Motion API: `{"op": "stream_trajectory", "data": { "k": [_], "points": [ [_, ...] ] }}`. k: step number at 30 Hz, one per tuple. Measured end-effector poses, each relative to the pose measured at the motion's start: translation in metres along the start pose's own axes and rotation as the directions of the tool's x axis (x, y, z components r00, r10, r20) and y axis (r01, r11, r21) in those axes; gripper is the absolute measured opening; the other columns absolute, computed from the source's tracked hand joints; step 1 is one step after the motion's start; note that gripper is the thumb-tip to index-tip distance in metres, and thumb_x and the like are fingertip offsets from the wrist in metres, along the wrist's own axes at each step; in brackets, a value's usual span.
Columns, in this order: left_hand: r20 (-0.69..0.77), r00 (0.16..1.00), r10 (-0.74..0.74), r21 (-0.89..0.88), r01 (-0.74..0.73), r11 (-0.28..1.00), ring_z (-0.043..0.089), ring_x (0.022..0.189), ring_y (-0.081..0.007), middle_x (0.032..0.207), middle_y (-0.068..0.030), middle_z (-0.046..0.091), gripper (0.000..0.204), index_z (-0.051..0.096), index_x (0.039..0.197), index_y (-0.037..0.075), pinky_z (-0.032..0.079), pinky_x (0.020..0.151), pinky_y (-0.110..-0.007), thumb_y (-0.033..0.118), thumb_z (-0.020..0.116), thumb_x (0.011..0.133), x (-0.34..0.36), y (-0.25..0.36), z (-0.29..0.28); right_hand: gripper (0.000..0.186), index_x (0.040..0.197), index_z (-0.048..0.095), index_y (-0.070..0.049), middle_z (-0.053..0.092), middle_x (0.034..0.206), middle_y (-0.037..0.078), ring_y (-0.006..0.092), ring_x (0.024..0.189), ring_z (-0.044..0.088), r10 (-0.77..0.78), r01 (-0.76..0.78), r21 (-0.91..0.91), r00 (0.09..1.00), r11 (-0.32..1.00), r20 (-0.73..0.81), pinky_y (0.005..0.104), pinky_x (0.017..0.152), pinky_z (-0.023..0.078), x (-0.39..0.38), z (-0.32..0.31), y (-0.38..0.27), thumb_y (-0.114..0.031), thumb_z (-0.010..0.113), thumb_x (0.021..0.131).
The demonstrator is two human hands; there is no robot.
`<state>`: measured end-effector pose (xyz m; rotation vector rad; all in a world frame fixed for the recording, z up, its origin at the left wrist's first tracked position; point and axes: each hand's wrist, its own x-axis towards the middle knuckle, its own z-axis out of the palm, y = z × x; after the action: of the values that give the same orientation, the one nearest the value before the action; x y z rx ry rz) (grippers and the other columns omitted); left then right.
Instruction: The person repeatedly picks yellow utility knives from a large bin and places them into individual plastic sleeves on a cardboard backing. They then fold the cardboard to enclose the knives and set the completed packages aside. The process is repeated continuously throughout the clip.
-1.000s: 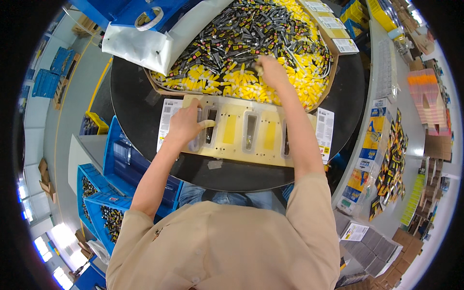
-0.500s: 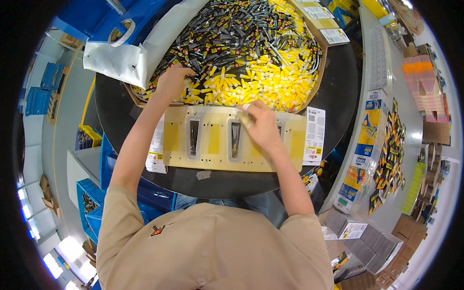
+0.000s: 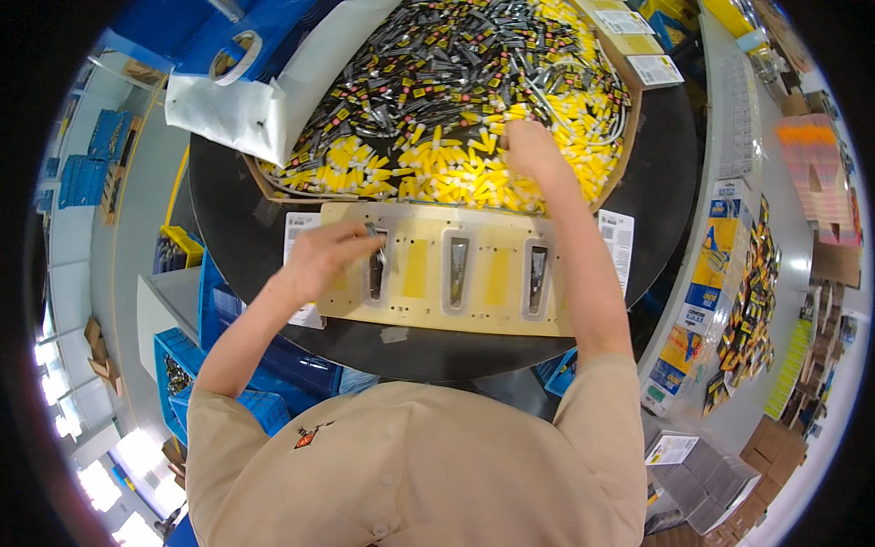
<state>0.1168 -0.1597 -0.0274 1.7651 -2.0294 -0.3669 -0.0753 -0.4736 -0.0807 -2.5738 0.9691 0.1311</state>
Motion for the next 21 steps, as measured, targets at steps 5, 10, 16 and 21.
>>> {"op": "stream_trajectory", "data": {
  "k": [5, 10, 16, 21],
  "points": [
    [0.149, 0.986, -0.078, 0.065, 0.069, 0.996, 0.066, 0.085, -0.0258, 0.11, -0.0037, 0.063, 0.051, 0.066, 0.119, 0.017, 0.054, 0.071, -0.036, -0.002, 0.059, 0.073, -0.03, 0.002, 0.006, 0.02, 0.09, 0.071, 0.001, 0.069, 0.094, 0.023, 0.0363, 0.094, 0.067, 0.002, 0.019, -0.131, 0.987, 0.991, 0.158, 0.0434, 0.083, 0.053, -0.01, -0.008, -0.013, -0.003, 0.062, 0.074],
    [0.207, 0.969, -0.133, 0.166, 0.099, 0.981, 0.065, 0.083, -0.0293, 0.106, -0.007, 0.062, 0.033, 0.068, 0.114, 0.014, 0.052, 0.068, -0.039, 0.007, 0.058, 0.083, -0.021, -0.01, 0.006, 0.026, 0.1, 0.068, -0.001, 0.069, 0.098, 0.021, 0.0357, 0.093, 0.067, 0.016, 0.004, -0.298, 0.998, 0.955, 0.062, 0.0434, 0.081, 0.054, -0.021, 0.006, -0.018, -0.004, 0.062, 0.075],
    [-0.116, 0.924, -0.365, 0.164, 0.38, 0.91, 0.067, 0.082, -0.0371, 0.095, -0.0171, 0.067, 0.016, 0.07, 0.094, 0.003, 0.054, 0.071, -0.043, 0.013, 0.065, 0.083, 0.061, -0.036, 0.013, 0.022, 0.098, 0.068, -0.004, 0.069, 0.094, 0.016, 0.0343, 0.089, 0.066, -0.024, 0.089, 0.316, 0.979, 0.945, -0.205, 0.0418, 0.077, 0.054, -0.043, 0.006, -0.029, -0.007, 0.066, 0.076],
    [0.149, 0.896, -0.418, 0.328, 0.354, 0.876, 0.068, 0.086, -0.0368, 0.085, -0.022, 0.069, 0.013, 0.069, 0.087, -0.001, 0.055, 0.076, -0.044, 0.011, 0.067, 0.081, 0.096, -0.049, 0.02, 0.016, 0.095, 0.067, -0.005, 0.065, 0.096, 0.011, 0.0289, 0.083, 0.063, -0.478, 0.584, 0.03, 0.692, 0.811, -0.541, 0.036, 0.072, 0.054, -0.126, 0.029, -0.069, -0.003, 0.065, 0.079]
  ]
}}
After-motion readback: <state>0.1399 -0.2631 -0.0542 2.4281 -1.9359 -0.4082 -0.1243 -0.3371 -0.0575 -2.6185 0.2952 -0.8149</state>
